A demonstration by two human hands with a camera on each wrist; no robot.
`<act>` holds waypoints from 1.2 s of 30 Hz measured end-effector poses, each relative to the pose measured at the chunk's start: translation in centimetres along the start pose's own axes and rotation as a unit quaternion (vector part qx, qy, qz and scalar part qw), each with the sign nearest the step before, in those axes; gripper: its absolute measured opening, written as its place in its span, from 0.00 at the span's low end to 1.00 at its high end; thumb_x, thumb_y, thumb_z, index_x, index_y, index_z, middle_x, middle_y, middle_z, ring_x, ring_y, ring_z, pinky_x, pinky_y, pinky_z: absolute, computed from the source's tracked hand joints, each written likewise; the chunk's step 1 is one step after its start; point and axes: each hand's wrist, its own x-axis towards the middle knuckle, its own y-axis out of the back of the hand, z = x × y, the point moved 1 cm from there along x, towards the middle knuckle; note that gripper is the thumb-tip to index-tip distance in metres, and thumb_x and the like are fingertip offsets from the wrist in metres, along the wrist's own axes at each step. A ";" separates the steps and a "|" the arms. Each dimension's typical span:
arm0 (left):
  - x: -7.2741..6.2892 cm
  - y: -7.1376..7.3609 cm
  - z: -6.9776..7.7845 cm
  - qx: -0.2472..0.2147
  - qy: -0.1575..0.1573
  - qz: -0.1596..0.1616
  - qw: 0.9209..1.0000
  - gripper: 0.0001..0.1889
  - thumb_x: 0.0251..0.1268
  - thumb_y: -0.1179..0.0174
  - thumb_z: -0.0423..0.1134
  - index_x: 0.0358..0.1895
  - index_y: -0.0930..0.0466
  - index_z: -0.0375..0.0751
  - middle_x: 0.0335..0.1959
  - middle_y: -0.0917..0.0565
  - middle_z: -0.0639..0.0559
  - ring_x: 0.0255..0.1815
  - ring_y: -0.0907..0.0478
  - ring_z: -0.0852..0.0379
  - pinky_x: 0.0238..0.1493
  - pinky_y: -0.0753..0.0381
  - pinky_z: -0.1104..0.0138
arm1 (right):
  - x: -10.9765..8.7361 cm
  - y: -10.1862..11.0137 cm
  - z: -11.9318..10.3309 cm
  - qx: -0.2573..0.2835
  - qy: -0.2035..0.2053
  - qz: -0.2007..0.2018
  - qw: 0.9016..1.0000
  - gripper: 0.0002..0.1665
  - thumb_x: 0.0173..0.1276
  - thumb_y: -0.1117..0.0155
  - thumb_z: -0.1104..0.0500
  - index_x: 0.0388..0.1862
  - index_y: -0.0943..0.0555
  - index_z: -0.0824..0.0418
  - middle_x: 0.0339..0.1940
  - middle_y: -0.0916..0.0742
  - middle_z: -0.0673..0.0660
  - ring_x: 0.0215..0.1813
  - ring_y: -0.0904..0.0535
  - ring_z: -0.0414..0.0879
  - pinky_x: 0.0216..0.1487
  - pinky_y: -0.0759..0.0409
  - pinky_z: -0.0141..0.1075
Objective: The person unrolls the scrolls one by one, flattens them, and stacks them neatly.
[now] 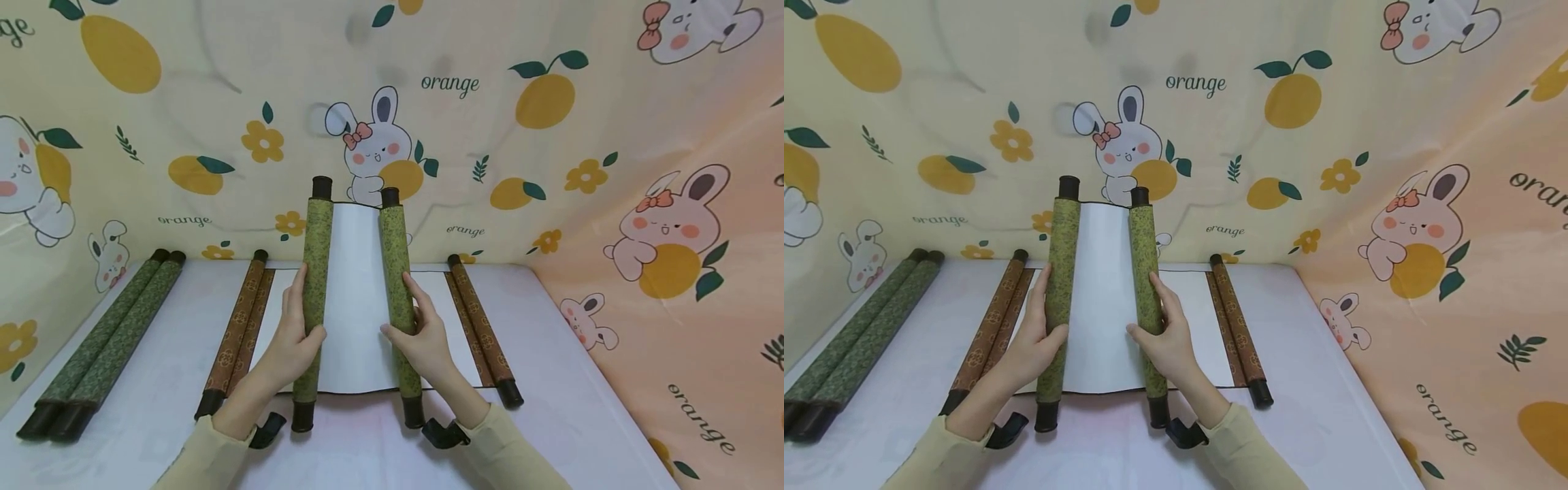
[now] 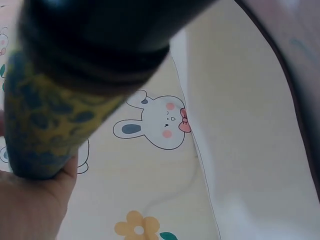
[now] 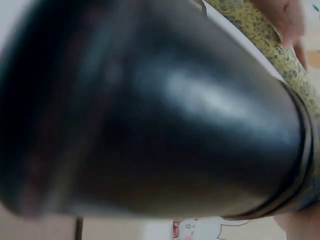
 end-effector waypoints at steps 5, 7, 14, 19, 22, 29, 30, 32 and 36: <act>0.1 0.0 -0.3 0.046 -0.002 0.019 0.999 0.56 0.71 0.35 0.30 0.86 0.72 0.48 0.79 0.53 0.30 0.81 0.54 0.32 0.73 0.49 0.31 | 0.1 0.1 0.2 -0.004 0.020 0.010 1.000 0.56 0.65 0.29 0.73 0.84 0.40 0.42 0.74 0.30 0.58 0.59 0.20 0.58 0.52 0.17 0.42; 0.1 0.0 -0.5 0.057 -0.006 0.028 0.998 0.57 0.68 0.34 0.26 0.86 0.71 0.46 0.79 0.52 0.30 0.81 0.52 0.31 0.73 0.47 0.32 | 0.2 0.3 0.2 0.010 0.030 0.012 0.999 0.55 0.65 0.32 0.75 0.84 0.41 0.43 0.71 0.28 0.61 0.59 0.21 0.58 0.52 0.18 0.41; 0.3 0.5 -0.5 0.022 -0.015 0.032 0.999 0.55 0.66 0.43 0.18 0.85 0.71 0.45 0.85 0.62 0.38 0.84 0.61 0.37 0.76 0.53 0.35 | 0.8 1.1 0.1 0.033 0.022 0.017 0.999 0.54 0.67 0.38 0.77 0.84 0.43 0.41 0.71 0.24 0.61 0.55 0.22 0.55 0.46 0.19 0.37; 0.3 1.0 -0.2 -0.017 0.006 0.026 0.999 0.54 0.68 0.46 0.18 0.85 0.73 0.48 0.84 0.63 0.36 0.82 0.57 0.35 0.73 0.48 0.33 | 1.0 1.7 -0.2 0.041 0.030 0.008 0.999 0.54 0.66 0.38 0.78 0.84 0.42 0.44 0.69 0.22 0.63 0.52 0.21 0.56 0.46 0.18 0.36; 0.3 1.4 -0.1 -0.019 0.014 0.030 0.999 0.53 0.68 0.45 0.18 0.85 0.71 0.47 0.83 0.60 0.35 0.81 0.53 0.34 0.71 0.42 0.33 | 1.2 2.0 -0.4 0.049 0.043 0.000 0.998 0.53 0.66 0.38 0.78 0.85 0.41 0.49 0.72 0.25 0.64 0.57 0.22 0.56 0.50 0.19 0.35; 0.5 2.8 -0.1 0.000 0.019 0.043 0.999 0.53 0.62 0.45 0.17 0.85 0.67 0.42 0.82 0.55 0.33 0.76 0.47 0.36 0.66 0.38 0.37 | 1.3 2.9 -0.7 0.059 0.030 -0.017 0.998 0.52 0.66 0.41 0.79 0.86 0.42 0.51 0.79 0.35 0.60 0.60 0.24 0.55 0.48 0.20 0.33; 0.5 3.0 0.0 0.000 0.020 0.043 0.999 0.54 0.62 0.45 0.16 0.86 0.67 0.43 0.82 0.57 0.33 0.77 0.50 0.37 0.66 0.40 0.37 | 1.3 3.0 -0.7 0.058 0.028 -0.017 0.998 0.53 0.65 0.42 0.79 0.86 0.42 0.51 0.79 0.34 0.60 0.58 0.24 0.55 0.46 0.21 0.33; 0.5 3.3 0.0 0.003 0.019 0.042 0.999 0.55 0.60 0.45 0.16 0.86 0.66 0.45 0.83 0.60 0.35 0.80 0.54 0.37 0.67 0.42 0.36 | 1.3 3.2 -0.8 0.060 0.024 -0.017 0.998 0.54 0.64 0.45 0.80 0.86 0.42 0.48 0.79 0.34 0.58 0.57 0.24 0.57 0.43 0.23 0.34; 0.5 3.8 0.2 0.006 0.017 0.039 0.999 0.56 0.59 0.46 0.15 0.86 0.66 0.49 0.85 0.64 0.40 0.84 0.65 0.40 0.66 0.45 0.36 | 1.4 3.4 -0.7 0.056 0.023 -0.012 0.998 0.58 0.61 0.50 0.82 0.86 0.43 0.43 0.83 0.37 0.51 0.66 0.27 0.59 0.37 0.29 0.34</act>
